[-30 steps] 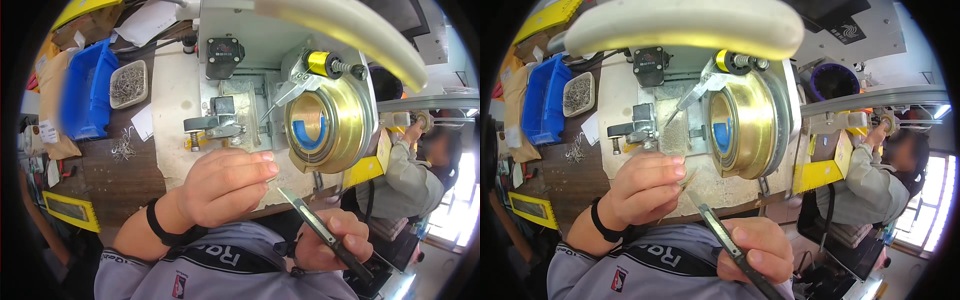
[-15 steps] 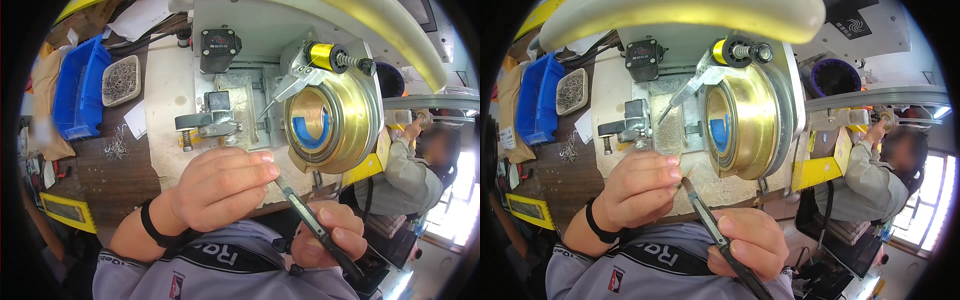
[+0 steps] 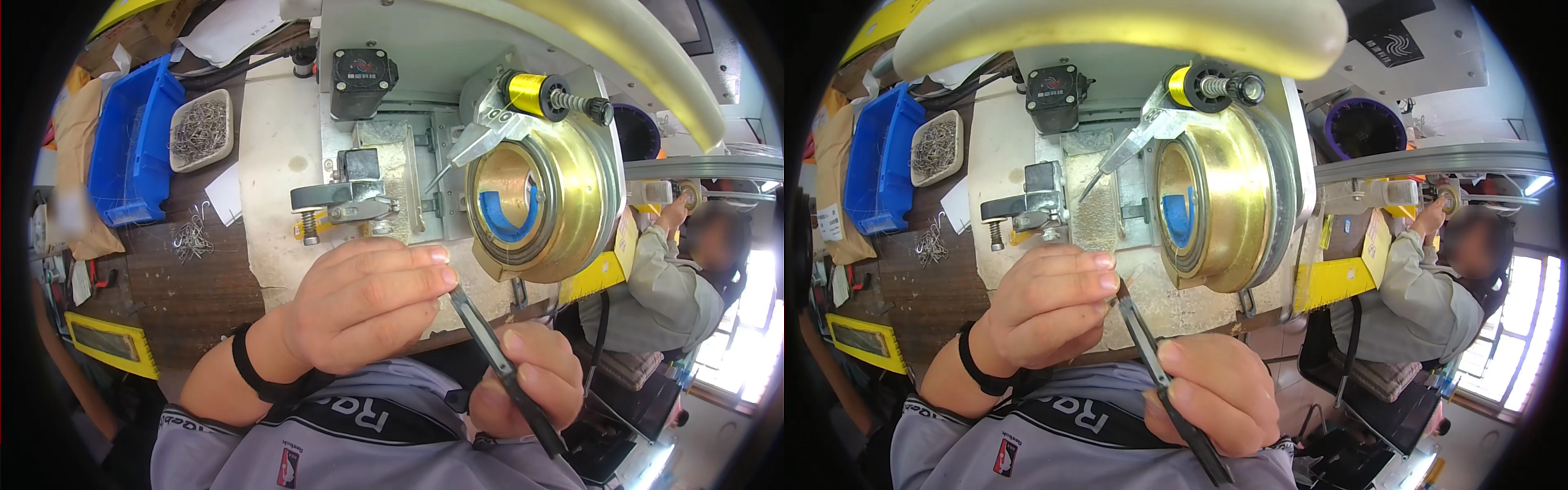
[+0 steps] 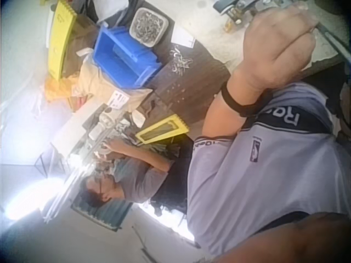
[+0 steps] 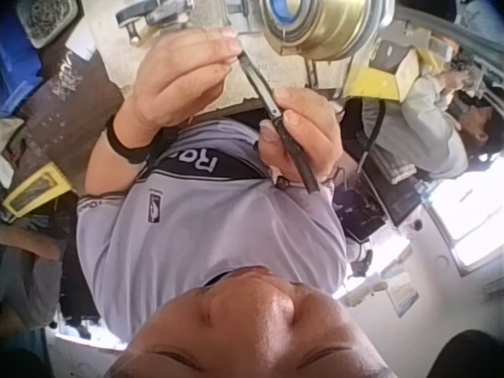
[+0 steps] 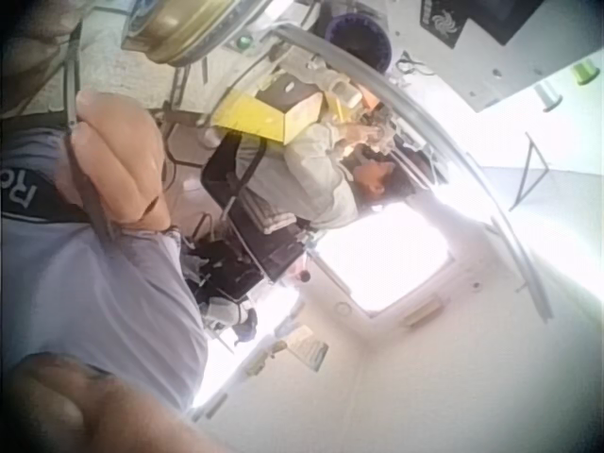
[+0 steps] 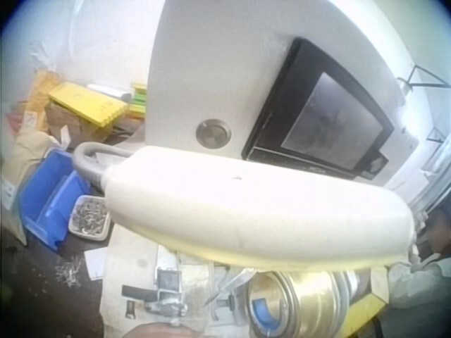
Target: Assembling and inspecting small metal components at a workstation in a fabrication facility.
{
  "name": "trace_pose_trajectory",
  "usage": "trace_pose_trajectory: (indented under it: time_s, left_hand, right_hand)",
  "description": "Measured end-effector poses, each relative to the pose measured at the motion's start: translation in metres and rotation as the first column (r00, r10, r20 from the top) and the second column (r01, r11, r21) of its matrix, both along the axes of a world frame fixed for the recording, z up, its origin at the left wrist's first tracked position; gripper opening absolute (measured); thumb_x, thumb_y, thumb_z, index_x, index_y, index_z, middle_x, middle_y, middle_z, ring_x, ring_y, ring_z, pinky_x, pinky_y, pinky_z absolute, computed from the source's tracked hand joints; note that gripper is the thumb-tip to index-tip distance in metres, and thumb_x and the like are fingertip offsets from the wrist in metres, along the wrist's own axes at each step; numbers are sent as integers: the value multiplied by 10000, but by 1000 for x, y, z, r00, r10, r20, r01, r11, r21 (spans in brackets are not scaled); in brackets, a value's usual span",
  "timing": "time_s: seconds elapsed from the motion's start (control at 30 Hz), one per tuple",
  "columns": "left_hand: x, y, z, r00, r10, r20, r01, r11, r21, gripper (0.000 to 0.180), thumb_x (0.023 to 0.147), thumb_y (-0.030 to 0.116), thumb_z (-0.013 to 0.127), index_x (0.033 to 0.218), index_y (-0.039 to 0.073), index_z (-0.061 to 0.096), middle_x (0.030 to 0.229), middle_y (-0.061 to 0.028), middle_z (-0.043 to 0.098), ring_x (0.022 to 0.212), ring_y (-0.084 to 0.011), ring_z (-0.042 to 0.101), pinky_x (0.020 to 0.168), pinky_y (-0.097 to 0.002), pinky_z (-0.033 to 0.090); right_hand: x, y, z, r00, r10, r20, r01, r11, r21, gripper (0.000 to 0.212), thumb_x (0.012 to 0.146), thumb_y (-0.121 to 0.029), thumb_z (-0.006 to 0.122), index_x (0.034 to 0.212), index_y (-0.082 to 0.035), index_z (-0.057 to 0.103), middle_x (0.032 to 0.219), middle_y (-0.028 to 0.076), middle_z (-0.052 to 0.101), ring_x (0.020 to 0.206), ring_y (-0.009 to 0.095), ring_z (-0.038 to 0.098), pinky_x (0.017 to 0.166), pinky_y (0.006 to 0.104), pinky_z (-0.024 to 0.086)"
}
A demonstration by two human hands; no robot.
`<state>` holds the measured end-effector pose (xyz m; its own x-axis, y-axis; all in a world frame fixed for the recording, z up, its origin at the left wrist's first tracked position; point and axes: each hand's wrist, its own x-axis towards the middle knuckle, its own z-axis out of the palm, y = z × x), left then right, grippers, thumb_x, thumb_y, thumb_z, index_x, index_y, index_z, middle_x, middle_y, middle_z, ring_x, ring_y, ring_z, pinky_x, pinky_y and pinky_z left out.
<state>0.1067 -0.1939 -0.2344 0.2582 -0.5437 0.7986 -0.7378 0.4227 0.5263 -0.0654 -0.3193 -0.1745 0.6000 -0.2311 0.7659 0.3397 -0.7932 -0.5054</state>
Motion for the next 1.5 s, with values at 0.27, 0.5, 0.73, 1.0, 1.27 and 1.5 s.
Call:
trace_pose_trajectory:
  time_s: [0.27,0.5,0.73,1.0,1.27,1.5]
  left_hand:
    - [-1,-1,0,1000,0,-7,0,1000,-16,272,765,-63,746,1007,10,645,1155,-163,695,1059,-354,712,790,-426,610]
    - [0,-3,2,999,-42,-10,42,999,-17,278,768,-44,755,1021,11,653,1152,-159,694,1057,-354,711,786,-423,601]
    - [0,0,-3,999,-29,26,30,999,-36,312,759,-43,755,1040,31,644,1149,-145,687,989,-317,698,736,-405,568]
    - [-5,2,-1,988,-18,-152,20,1000,12,272,854,-60,683,1068,50,556,1108,-146,675,828,-244,668,698,-352,524]
    - [-23,16,44,33,-1,-999,282,959,8,58,1004,93,596,1006,39,576,956,-127,702,768,-166,671,696,-294,536]
    - [-23,24,68,-743,-46,-667,271,892,-363,183,1052,160,487,997,50,623,937,-93,710,746,-165,662,642,-300,488]
  right_hand:
    - [-2,0,2,1000,-22,21,23,999,-40,392,798,-98,828,1091,6,588,967,206,722,677,295,720,564,380,620]
    - [-11,-2,-1,997,-31,64,35,997,-66,388,798,-71,810,1081,-9,551,984,192,692,654,277,699,538,359,604]
    - [-23,-10,2,986,-80,146,95,991,-98,367,903,-173,729,1150,-21,506,976,159,647,584,222,623,473,323,554]
    - [-33,-11,9,994,-86,-73,65,966,-252,337,813,-134,791,1064,-42,587,978,149,702,649,251,657,538,355,547]
    - [-26,-26,13,854,-94,-511,-191,858,-478,296,711,-147,736,995,-63,743,894,44,638,675,183,560,566,323,436]
    - [-19,-29,-14,717,-175,-675,-239,848,-474,334,787,-168,620,1090,-55,700,935,44,590,804,210,563,674,339,446]
